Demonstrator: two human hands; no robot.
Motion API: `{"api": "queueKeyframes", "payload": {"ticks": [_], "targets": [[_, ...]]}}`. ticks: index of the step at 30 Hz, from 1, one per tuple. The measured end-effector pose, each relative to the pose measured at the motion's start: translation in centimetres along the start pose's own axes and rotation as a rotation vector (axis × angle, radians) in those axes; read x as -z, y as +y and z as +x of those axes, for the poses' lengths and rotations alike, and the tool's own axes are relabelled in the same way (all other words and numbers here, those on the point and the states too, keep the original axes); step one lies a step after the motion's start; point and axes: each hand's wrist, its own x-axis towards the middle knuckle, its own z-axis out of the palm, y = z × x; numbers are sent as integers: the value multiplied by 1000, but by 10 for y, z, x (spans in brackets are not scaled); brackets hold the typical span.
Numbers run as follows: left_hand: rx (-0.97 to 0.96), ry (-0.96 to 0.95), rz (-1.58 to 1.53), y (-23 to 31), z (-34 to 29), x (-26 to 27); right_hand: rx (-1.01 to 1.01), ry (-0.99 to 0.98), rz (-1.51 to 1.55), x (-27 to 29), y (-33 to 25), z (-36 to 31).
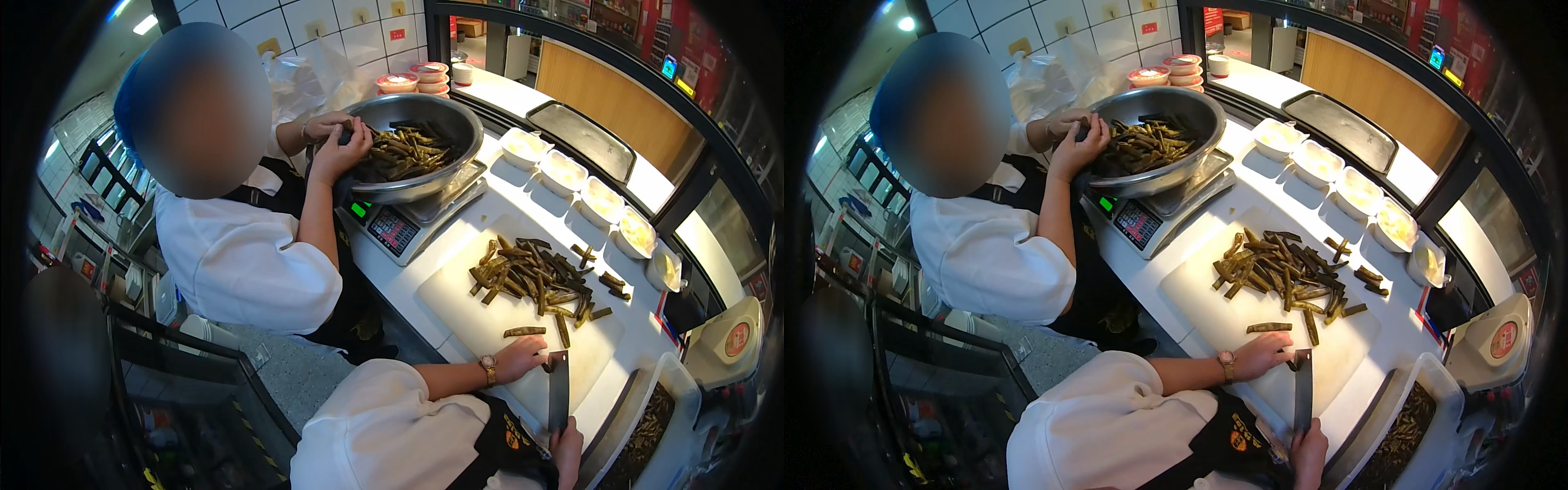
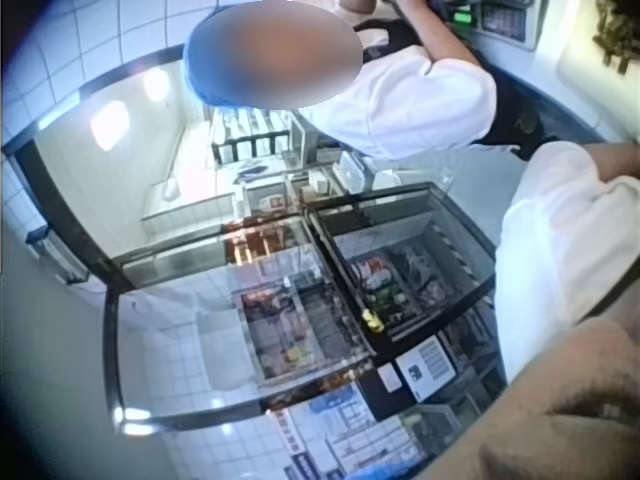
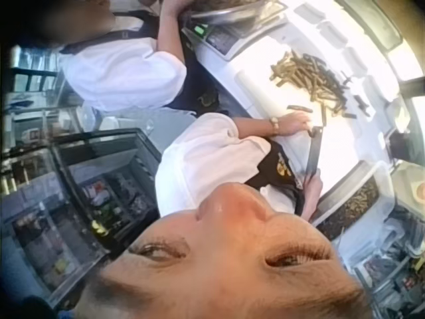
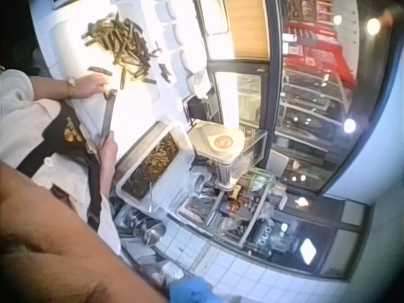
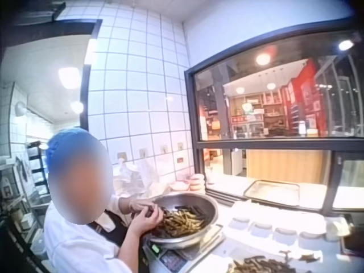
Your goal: The person uses a cleaver to chop long, dark green vegetables on a white cutting board. The chopped pieces are periodically swept into a nearby plastic container. A coworker is visible in the background handling a metal bowl.
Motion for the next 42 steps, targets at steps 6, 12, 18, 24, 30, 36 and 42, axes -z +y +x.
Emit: {"api": "queueKeyframes", "payload": {"ticks": [6, 12, 18, 24, 30, 36, 42], "targets": [[-154, -205, 205, 20, -1, 16, 1, 11, 8, 1, -2, -1], [-215, -104, 205, 22, -9, 8, -1, -5, -22, 0, 2, 1], [-250, -233, 236, 31, -15, 18, -22, -13, -4, 0, -5, -1], [-274, -262, 409, 30, -17, 17, -35, -18, 14, -3, -5, -1], [-279, -240, 47, 22, -17, 20, -69, -79, 17, 0, -8, 3], [-363, -252, 283, 26, -19, 25, -78, -64, 51, 6, -13, -2], [-333, -212, 330, 32, -21, 29, -47, -39, 71, 7, -22, -7]]}}
